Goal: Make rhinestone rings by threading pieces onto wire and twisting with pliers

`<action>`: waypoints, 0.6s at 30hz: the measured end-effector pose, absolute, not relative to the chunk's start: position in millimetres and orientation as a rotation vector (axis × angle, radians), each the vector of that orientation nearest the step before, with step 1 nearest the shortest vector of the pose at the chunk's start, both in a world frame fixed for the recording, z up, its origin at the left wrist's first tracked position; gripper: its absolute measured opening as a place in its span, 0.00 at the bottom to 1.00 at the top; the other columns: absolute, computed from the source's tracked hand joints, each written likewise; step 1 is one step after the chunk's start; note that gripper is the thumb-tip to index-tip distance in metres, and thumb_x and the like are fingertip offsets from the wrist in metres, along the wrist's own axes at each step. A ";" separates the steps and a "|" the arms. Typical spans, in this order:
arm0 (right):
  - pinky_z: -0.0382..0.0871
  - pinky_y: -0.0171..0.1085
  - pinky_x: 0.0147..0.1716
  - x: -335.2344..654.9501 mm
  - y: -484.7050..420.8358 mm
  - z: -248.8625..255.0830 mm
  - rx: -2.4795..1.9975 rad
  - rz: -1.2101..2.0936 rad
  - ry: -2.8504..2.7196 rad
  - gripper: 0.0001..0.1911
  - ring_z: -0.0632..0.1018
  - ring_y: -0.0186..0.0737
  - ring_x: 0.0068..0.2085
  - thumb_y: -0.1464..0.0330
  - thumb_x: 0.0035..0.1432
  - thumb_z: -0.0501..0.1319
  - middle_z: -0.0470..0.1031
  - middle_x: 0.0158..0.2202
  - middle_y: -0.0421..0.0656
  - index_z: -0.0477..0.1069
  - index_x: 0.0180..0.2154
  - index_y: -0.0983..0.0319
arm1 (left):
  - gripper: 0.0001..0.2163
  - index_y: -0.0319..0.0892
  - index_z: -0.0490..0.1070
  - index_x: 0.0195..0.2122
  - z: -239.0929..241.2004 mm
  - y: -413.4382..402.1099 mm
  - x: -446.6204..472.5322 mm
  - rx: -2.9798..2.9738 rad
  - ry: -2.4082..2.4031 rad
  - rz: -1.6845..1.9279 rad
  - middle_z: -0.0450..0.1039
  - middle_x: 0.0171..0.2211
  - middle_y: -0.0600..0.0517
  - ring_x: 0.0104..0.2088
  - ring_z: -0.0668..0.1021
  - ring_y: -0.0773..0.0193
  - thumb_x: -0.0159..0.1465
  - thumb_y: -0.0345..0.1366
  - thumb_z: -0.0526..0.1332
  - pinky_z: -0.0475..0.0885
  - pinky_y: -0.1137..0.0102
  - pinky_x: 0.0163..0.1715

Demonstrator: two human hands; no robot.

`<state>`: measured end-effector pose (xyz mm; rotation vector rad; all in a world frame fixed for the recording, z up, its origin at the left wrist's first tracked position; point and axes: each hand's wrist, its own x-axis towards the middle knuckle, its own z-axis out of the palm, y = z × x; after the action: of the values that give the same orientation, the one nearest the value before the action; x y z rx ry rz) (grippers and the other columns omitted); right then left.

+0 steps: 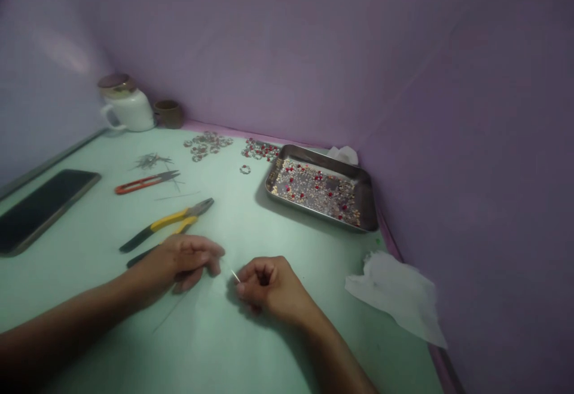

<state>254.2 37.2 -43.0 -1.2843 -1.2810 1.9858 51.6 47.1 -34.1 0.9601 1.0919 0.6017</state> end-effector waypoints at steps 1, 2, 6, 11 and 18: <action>0.59 0.29 0.14 254.4 37.6 -43.0 -1.289 1.986 -1.280 0.18 0.65 0.27 0.14 0.59 0.37 0.68 0.63 0.13 0.34 0.68 0.25 0.66 | 0.11 0.35 0.70 0.35 -35.2 47.8 50.9 0.951 1.089 0.607 0.74 0.26 0.50 0.12 0.62 0.77 0.54 0.36 0.58 0.51 0.77 0.11; 0.59 0.29 0.14 254.6 37.8 -43.1 -1.291 1.985 -1.279 0.17 0.65 0.27 0.14 0.59 0.37 0.68 0.63 0.13 0.33 0.68 0.24 0.66 | 0.10 0.35 0.70 0.34 -35.8 48.4 50.5 0.946 1.090 0.605 0.74 0.26 0.50 0.12 0.62 0.77 0.54 0.36 0.58 0.51 0.77 0.11; 0.59 0.29 0.14 254.4 37.4 -43.6 -1.296 1.982 -1.283 0.18 0.64 0.26 0.14 0.59 0.37 0.68 0.63 0.13 0.33 0.68 0.24 0.66 | 0.09 0.36 0.70 0.34 -34.2 48.7 51.4 0.963 1.093 0.608 0.74 0.26 0.51 0.12 0.62 0.78 0.54 0.36 0.59 0.51 0.78 0.11; 0.54 0.29 0.13 252.1 34.3 -43.1 -1.270 1.985 -1.331 0.18 0.61 0.25 0.14 0.59 0.37 0.68 0.61 0.12 0.34 0.67 0.22 0.66 | 0.08 0.37 0.69 0.29 -29.5 46.5 55.0 0.979 1.173 0.548 0.69 0.19 0.57 0.12 0.60 0.78 0.51 0.36 0.61 0.49 0.79 0.11; 0.53 0.30 0.17 258.1 36.1 -53.5 -1.198 1.929 -1.441 0.20 0.61 0.28 0.17 0.53 0.44 0.62 0.61 0.15 0.36 0.69 0.26 0.65 | 0.07 0.39 0.66 0.21 -30.2 44.4 58.5 1.056 1.242 0.543 0.56 0.10 0.62 0.12 0.58 0.74 0.49 0.37 0.60 0.52 0.78 0.12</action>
<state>258.1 36.1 -53.5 -1.1978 -1.4408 1.9285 58.5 44.4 -30.2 1.0557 1.2422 0.5430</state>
